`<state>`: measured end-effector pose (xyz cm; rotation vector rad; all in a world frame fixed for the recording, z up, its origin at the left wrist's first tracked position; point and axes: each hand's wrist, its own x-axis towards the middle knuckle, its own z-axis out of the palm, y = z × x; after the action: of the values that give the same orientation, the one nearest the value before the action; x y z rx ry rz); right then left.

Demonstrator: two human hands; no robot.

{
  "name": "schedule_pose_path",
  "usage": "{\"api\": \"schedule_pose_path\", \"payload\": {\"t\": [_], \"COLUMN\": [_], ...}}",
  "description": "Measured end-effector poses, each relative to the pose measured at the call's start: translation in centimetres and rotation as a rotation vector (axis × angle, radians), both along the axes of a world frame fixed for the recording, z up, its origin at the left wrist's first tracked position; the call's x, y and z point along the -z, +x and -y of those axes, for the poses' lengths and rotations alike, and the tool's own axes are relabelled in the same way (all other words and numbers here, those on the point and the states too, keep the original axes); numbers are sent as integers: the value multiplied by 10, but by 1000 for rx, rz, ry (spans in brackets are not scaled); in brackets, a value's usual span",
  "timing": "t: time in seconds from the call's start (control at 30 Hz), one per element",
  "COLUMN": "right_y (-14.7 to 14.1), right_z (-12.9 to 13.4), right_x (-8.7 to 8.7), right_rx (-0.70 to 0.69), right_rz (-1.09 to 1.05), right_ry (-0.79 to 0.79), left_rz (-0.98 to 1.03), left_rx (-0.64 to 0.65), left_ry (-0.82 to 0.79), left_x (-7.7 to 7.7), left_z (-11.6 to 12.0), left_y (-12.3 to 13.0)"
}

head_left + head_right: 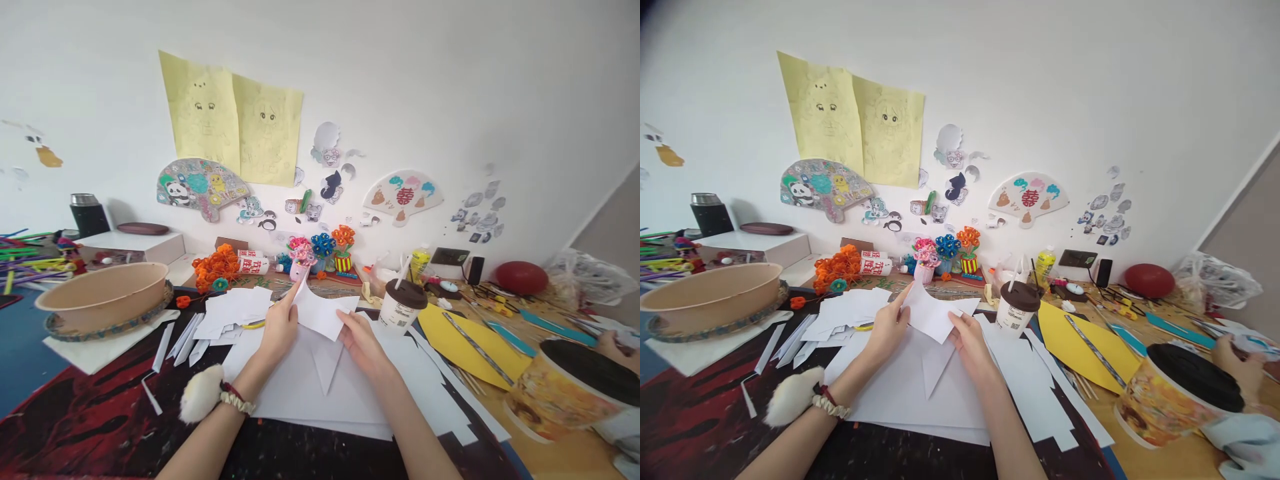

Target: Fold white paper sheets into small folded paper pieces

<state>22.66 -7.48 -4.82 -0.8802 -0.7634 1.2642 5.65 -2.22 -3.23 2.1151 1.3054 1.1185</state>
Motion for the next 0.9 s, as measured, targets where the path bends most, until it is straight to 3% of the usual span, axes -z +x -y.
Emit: {"api": "schedule_pose_path", "payload": {"t": [0.23,0.47,0.7,0.9], "right_y": [6,1,0,3], "right_z": [-10,-4,1,0], "right_x": [7,-3,-4,-3], "right_rx": [18,1,149,239], "right_rz": [-91,18,134,138], "right_ry": [23,63,108,67], "left_rz": [-471,-585,-536,-293], "left_rx": [107,114,124,209], "left_ry": [336,389,392,187], "left_x": [7,7,-3,-4], "left_z": [10,12,24,27], "left_y": [5,7,8,8]}}
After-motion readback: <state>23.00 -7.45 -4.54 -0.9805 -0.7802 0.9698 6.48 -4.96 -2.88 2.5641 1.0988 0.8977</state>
